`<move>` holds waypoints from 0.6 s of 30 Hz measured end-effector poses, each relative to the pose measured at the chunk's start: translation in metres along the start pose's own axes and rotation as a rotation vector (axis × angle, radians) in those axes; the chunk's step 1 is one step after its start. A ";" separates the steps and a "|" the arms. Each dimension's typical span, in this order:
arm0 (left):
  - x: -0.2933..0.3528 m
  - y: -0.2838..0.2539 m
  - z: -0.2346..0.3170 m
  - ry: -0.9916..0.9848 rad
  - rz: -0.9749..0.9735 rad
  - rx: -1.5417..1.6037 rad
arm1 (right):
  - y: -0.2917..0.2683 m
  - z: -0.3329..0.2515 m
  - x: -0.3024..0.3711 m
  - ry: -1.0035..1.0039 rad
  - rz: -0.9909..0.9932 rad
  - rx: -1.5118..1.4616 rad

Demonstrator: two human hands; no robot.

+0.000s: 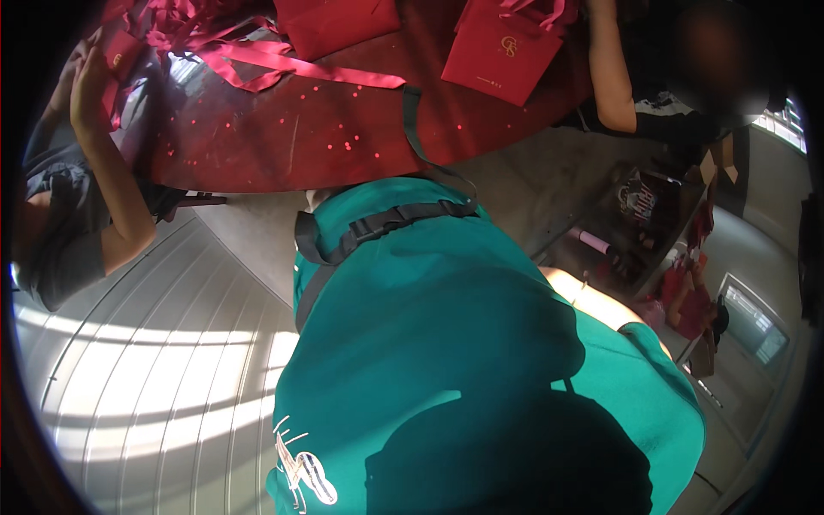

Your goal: The person fastens a strap buckle around their waist by hand, then threads ribbons through red gift bags to assemble handles.

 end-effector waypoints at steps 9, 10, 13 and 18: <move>0.007 0.058 0.016 0.039 0.052 0.465 | -0.020 0.057 0.064 0.058 -0.156 0.110; 0.006 0.062 0.020 0.048 0.046 0.515 | -0.022 0.061 0.066 0.076 -0.168 0.122; 0.022 0.051 0.054 0.066 0.035 0.602 | -0.019 0.049 0.012 0.132 -0.191 0.144; 0.046 -0.103 0.122 0.452 0.536 -0.006 | -0.074 -0.019 -0.050 0.135 -0.066 0.528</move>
Point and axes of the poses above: each hand's wrist, its own x-axis away from the middle knuckle, its own y-axis out of the palm, z = x × y, the point moved 9 cm from there along -x, towards the middle knuckle, and after that the axes turned 14 degrees about z, right-handed, at the moved point
